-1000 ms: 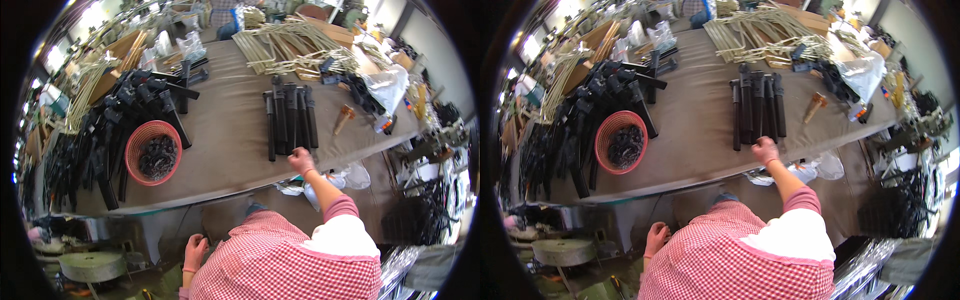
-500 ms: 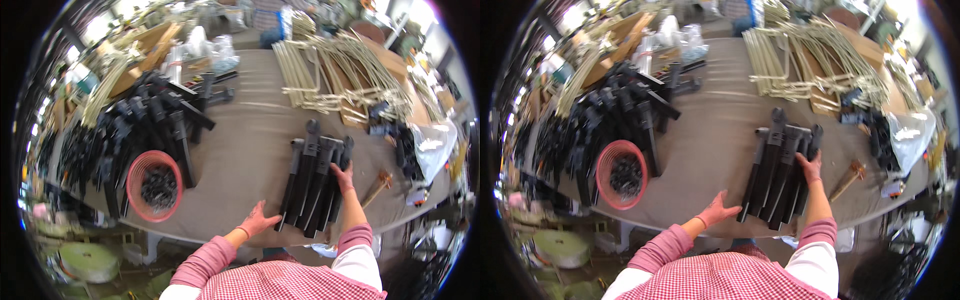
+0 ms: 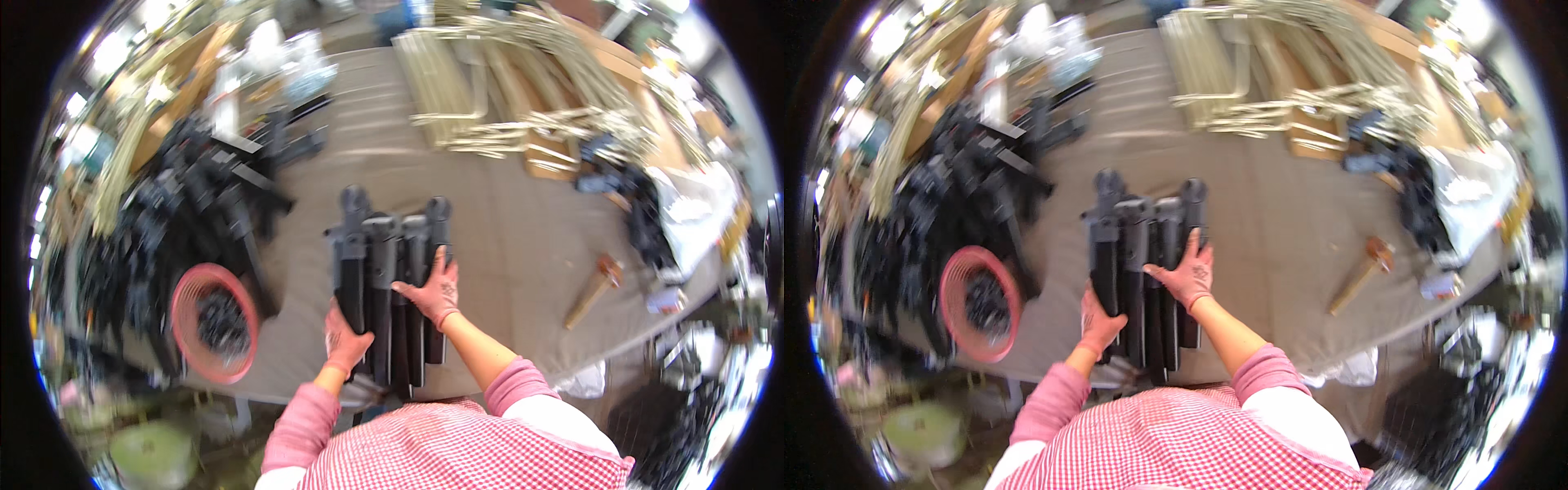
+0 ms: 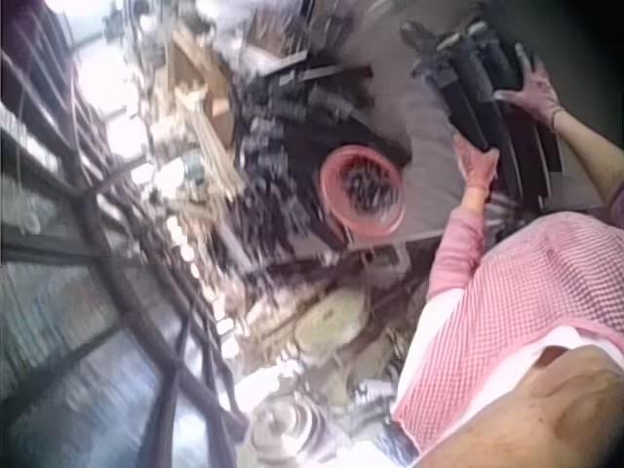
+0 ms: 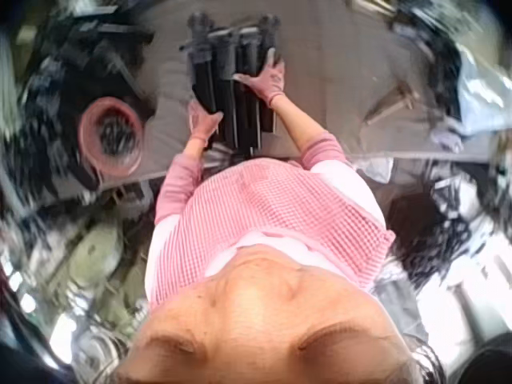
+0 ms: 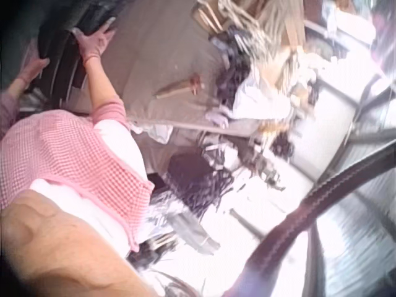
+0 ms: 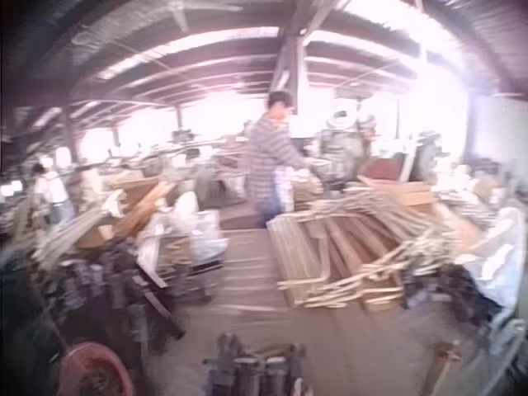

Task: The person assembles garden tool handles by inserting metal rods into a press machine and attaching small metal components to the handle ends. They repeatedly pick up handles, operate the press, and place finished items on a table.

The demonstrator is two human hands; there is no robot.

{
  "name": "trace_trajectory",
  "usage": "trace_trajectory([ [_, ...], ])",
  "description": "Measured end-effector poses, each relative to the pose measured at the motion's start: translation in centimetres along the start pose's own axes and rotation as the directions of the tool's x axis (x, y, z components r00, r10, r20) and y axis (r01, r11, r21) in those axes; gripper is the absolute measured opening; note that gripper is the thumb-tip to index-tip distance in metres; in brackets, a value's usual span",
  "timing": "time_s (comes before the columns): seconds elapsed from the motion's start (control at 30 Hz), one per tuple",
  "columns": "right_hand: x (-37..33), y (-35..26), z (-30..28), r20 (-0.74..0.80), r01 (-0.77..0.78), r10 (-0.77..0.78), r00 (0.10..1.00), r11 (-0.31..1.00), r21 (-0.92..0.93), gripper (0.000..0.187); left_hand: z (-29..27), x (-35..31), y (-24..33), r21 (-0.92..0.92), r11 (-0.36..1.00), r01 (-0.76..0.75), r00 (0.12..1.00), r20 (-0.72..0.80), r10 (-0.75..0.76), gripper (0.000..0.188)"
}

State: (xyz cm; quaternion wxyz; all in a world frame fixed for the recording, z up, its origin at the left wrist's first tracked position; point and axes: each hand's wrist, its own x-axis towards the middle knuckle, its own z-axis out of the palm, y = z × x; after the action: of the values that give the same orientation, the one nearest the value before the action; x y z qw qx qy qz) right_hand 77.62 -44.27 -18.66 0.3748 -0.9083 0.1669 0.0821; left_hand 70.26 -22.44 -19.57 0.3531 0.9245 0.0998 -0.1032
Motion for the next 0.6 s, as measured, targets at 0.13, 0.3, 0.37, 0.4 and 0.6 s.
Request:
trace_trajectory([
  [0.13, -0.9, -4.7, 5.0, 0.06, 0.111, -0.11, 0.992, 0.994, -0.02, 0.142, -4.8, -0.2, -5.8, 0.066, 0.995, 0.082, 0.996, -0.042, -0.079, 0.114],
  [0.3, -0.4, -7.8, 5.7, 0.114, 0.02, -0.005, 0.994, 0.991, -0.131, 0.127, -8.9, -3.0, -8.6, 0.1, 0.993, -0.062, 0.993, -0.095, 0.072, 0.082],
  [0.37, -2.1, -10.0, 6.6, -0.2, 0.194, -0.206, 0.958, 0.978, -0.081, 0.08, -12.8, -4.4, -11.1, -0.012, 0.973, -0.229, 0.931, -0.295, 0.215, 0.044],
  [0.4, -3.3, -11.5, 7.3, -0.257, 0.438, -0.432, 0.864, 0.898, -0.039, 0.066, -15.1, -4.8, -13.0, 0.049, 0.973, -0.226, 0.888, -0.401, 0.226, 0.03],
  [0.6, -12.9, -25.7, 19.1, 0.342, 0.979, -0.925, 0.164, 0.195, 0.057, 0.021, -26.1, -1.0, -24.8, 0.452, 0.891, -0.034, 0.945, -0.275, 0.175, 0.03],
])
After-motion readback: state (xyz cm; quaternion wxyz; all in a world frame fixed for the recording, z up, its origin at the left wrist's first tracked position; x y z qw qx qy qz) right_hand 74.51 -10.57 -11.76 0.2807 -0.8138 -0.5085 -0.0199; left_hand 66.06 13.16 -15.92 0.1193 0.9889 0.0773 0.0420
